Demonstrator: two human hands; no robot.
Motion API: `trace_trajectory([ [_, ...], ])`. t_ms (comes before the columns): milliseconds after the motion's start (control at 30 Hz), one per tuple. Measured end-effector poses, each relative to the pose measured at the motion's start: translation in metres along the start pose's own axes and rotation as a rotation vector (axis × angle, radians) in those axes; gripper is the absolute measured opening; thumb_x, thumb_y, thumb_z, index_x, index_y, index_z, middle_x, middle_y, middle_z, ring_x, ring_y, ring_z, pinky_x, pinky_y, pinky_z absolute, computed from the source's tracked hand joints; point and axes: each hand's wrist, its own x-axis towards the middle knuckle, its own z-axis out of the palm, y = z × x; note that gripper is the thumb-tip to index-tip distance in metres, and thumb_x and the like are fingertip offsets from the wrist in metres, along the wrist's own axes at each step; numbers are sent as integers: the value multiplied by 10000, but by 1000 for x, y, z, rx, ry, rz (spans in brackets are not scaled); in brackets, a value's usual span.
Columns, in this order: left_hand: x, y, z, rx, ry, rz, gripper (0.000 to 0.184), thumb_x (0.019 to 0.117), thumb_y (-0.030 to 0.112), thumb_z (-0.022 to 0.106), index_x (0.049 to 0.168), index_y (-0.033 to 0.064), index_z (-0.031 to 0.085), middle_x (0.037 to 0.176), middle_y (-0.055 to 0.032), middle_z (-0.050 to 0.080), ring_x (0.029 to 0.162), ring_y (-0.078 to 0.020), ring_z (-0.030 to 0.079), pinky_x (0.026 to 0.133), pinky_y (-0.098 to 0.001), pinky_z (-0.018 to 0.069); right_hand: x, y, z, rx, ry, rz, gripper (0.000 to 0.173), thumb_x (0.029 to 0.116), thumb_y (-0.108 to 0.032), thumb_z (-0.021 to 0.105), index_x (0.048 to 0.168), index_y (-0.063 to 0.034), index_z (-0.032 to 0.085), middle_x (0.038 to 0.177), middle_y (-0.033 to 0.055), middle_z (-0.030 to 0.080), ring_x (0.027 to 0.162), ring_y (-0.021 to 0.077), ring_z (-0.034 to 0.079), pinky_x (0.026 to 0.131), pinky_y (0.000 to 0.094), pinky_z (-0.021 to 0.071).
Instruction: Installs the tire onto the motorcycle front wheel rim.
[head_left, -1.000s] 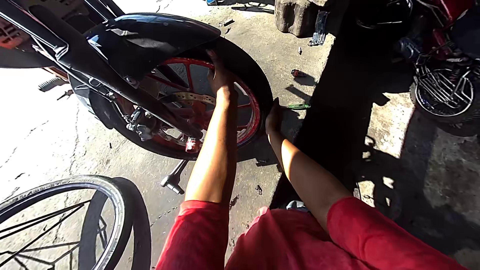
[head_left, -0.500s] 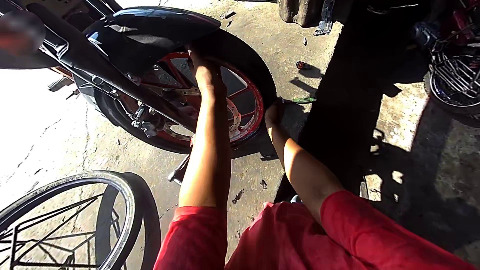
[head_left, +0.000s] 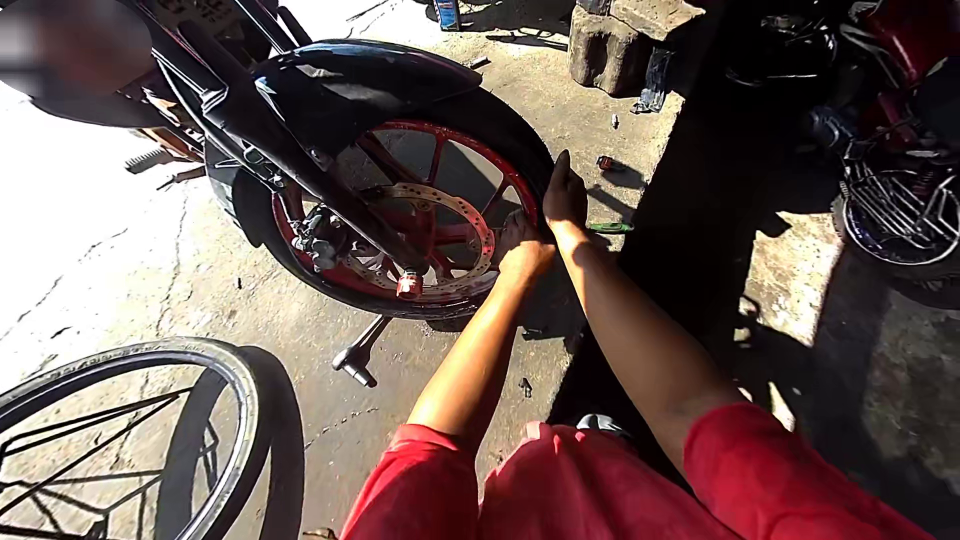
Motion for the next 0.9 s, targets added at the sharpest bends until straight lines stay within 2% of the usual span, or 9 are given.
trace_trajectory([
  [167, 23, -3, -5, -58, -45, 5, 735, 950, 459, 633, 1506, 44, 390, 1281, -221, 651, 1210, -390, 628, 996, -613, 492, 0, -9, 6, -49, 67, 149, 669, 1111, -420, 177, 1059, -33, 722, 1091, 191, 725, 1090, 351, 681, 877, 601, 506],
  [300, 30, -5, -1, 22, 15, 6, 602, 929, 485, 622, 1362, 81, 512, 1101, -154, 722, 1111, -331, 675, 1098, -574, 406, 16, -9, 15, -109, 103, 137, 648, 1106, -400, 188, 989, -46, 718, 1021, 167, 731, 1038, 335, 695, 825, 582, 519],
  [400, 37, -4, -6, -23, 34, 9, 599, 893, 477, 672, 1328, 90, 530, 1088, -154, 716, 1081, -350, 681, 972, -592, 498, 32, -15, 23, -172, 115, 89, 652, 1097, -386, 166, 1011, -50, 718, 1073, 161, 735, 1087, 329, 693, 844, 578, 527],
  [500, 35, -6, -14, -169, 51, 29, 636, 892, 435, 714, 1379, 77, 517, 1136, -183, 708, 1119, -363, 668, 996, -604, 485, 34, -16, 15, -84, 30, -47, 696, 1105, -441, 154, 1028, -44, 720, 1061, 175, 728, 1070, 329, 691, 856, 583, 519],
  [600, 44, -16, -20, -351, 52, 113, 821, 833, 517, 795, 1447, 82, 465, 1173, -173, 699, 1144, -345, 655, 1004, -606, 492, 35, 5, -2, 257, -110, -192, 757, 1106, -529, 127, 1059, -61, 720, 945, 112, 716, 933, 214, 685, 848, 492, 543],
  [667, 45, -15, -26, -476, 28, 117, 839, 845, 473, 798, 1491, 93, 421, 1204, -169, 695, 1153, -327, 658, 999, -595, 503, 15, 22, 0, 293, -57, -60, 786, 1100, -559, 120, 1042, -53, 718, 885, 112, 694, 833, 222, 663, 785, 480, 542],
  [767, 44, -6, -41, -901, 0, 98, 631, 983, 364, 679, 1496, 90, 436, 1316, -150, 649, 1213, -243, 630, 1051, -478, 506, -8, 17, 9, 88, 52, 124, 754, 1117, -491, 148, 1208, 12, 703, 1186, 226, 708, 1179, 364, 647, 1006, 599, 479],
  [833, 45, 3, -52, -1062, 50, 24, 550, 1027, 462, 586, 1427, 86, 547, 1289, -147, 664, 1173, -239, 643, 1014, -479, 518, -4, 10, 16, -20, 128, 117, 729, 1112, -467, 158, 1158, 0, 717, 1178, 202, 718, 1174, 351, 655, 983, 583, 492],
  [900, 45, 9, -52, -1030, 123, -37, 504, 1026, 466, 590, 1350, 81, 612, 1220, -143, 698, 1136, -243, 667, 1004, -485, 531, -2, 9, 16, -140, 136, 64, 643, 1121, -398, 187, 1254, -4, 677, 1251, 210, 691, 1227, 354, 633, 1025, 562, 486],
])
